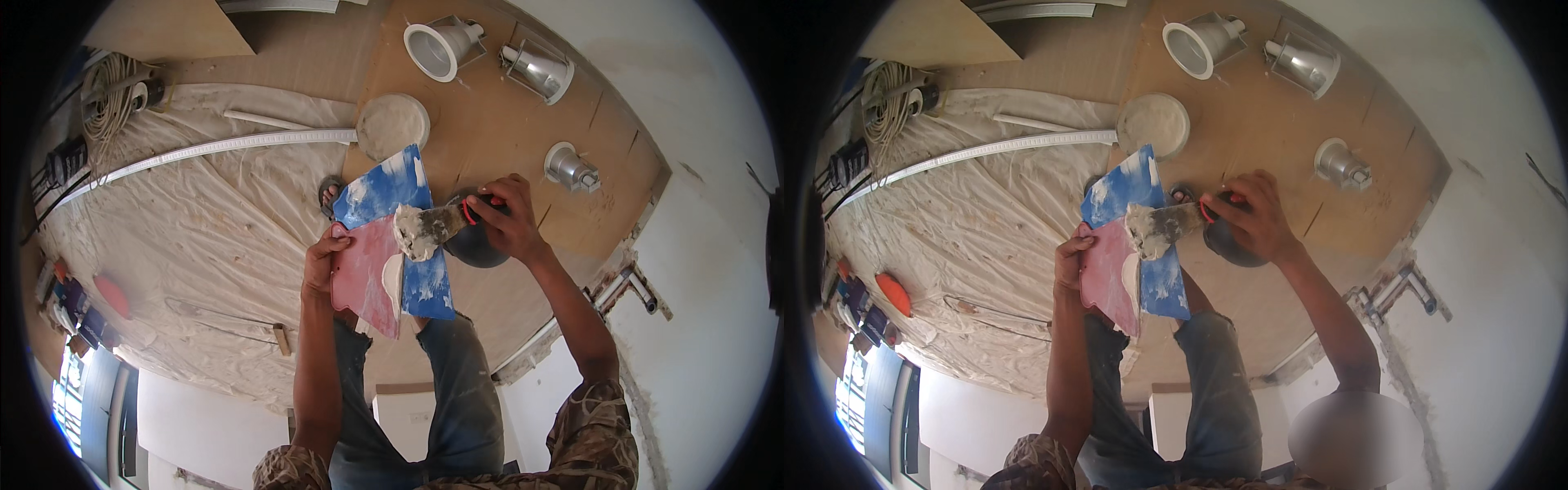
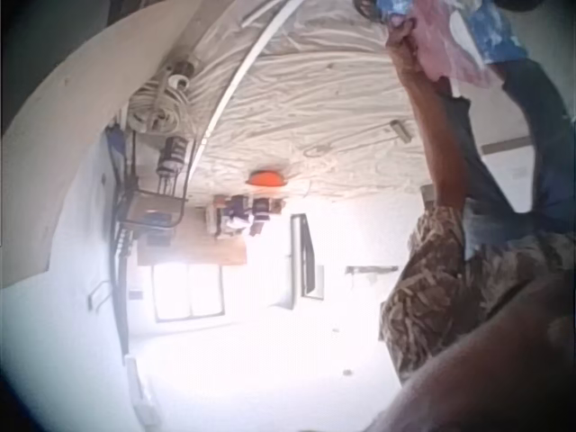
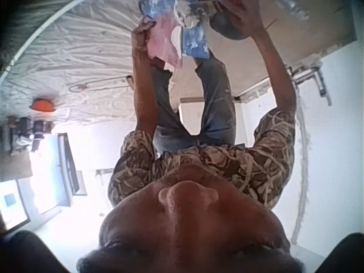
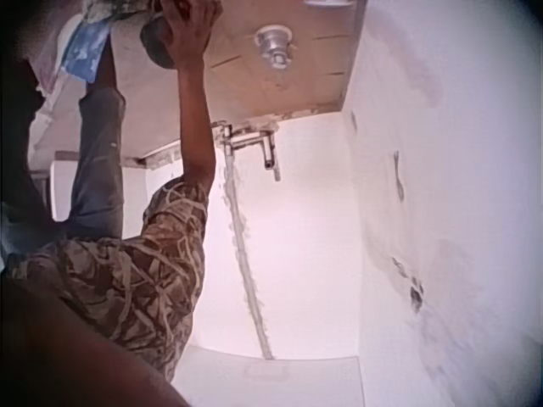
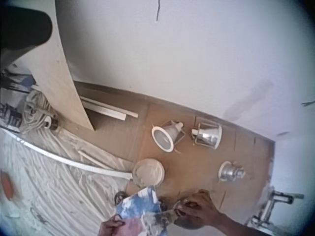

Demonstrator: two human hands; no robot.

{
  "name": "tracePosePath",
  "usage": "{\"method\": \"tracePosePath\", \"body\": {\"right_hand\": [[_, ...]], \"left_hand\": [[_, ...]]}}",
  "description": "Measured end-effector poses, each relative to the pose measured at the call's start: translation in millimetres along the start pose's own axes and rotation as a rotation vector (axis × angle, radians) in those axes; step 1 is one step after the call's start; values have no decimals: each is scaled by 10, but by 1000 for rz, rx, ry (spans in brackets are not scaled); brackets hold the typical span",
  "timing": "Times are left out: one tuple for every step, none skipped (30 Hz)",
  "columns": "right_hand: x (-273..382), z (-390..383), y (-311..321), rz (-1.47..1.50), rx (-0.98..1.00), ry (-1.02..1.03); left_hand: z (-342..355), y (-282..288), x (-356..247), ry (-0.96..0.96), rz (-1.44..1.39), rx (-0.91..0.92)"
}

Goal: The person applies plaster to a wall using a trowel and a hawk. They repeatedly scoop plaster from a bucket and spread it over a damaged section of the wall, smoothing the surface. Another person is visible in the background working on a different section of the room.

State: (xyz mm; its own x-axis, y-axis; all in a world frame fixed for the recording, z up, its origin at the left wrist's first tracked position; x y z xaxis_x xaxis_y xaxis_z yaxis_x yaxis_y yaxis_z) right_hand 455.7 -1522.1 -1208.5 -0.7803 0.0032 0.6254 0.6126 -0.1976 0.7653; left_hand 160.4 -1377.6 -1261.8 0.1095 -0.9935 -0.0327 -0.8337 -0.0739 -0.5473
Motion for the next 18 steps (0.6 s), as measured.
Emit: {"method": "tracePosePath", "body": {"right_hand": [[12,-29,18,-20,9,11],[14,-46,42,-39,17,24],[15,-57,69,-59,24,37],[13,-62,103,-60,10,44],[14,-75,145,-65,-2,49],[13,-84,194,-71,-13,53],[-6,-85,251,-104,-17,60],[-48,-67,305,-134,-23,70],[-78,-49,364,-164,-29,81],[-89,-24,430,-176,-33,86],[-94,4,490,-188,-36,91],[-103,17,533,-199,-38,97],[-128,9,558,-197,-21,82],[-153,-9,597,-201,-1,65],[-171,-15,605,-201,18,49],[-198,-14,560,-170,47,-34],[-219,-9,456,-134,72,-111],[-243,-18,324,-97,101,-190]], "left_hand": [[1,41,18,0,1,-5],[1,78,22,-8,15,12],[-4,113,22,-16,30,31],[-9,142,27,-25,44,50],[-33,70,18,-24,32,64],[-70,-20,0,-24,20,79],[-91,-84,-8,-23,7,94],[-94,-52,-6,-12,3,117],[-93,7,-15,0,-2,139],[-94,48,-13,11,-6,162],[-104,30,-17,10,13,127],[-122,15,-24,9,32,92],[-144,1,-35,7,50,55],[-180,-120,-66,6,23,44],[-241,-296,-120,3,-3,29],[-277,-378,-149,-1,-28,12],[-274,-238,-154,-17,-39,36],[-237,32,-142,-31,-50,59]]}}
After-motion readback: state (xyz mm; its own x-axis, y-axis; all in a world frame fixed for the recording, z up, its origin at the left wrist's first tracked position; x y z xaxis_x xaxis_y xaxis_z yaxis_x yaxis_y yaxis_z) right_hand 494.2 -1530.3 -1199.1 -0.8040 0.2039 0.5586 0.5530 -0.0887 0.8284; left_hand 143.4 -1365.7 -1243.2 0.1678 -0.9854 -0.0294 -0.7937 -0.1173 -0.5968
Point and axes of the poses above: each hand's wrist, its own z-axis towards the middle knuckle, its own y-axis out of the back of the hand, x = y × z, the point moved 3 cm from there along z, towards the middle knuckle, and after that the axes turned 1 degree about y, right-handed, at the moved point
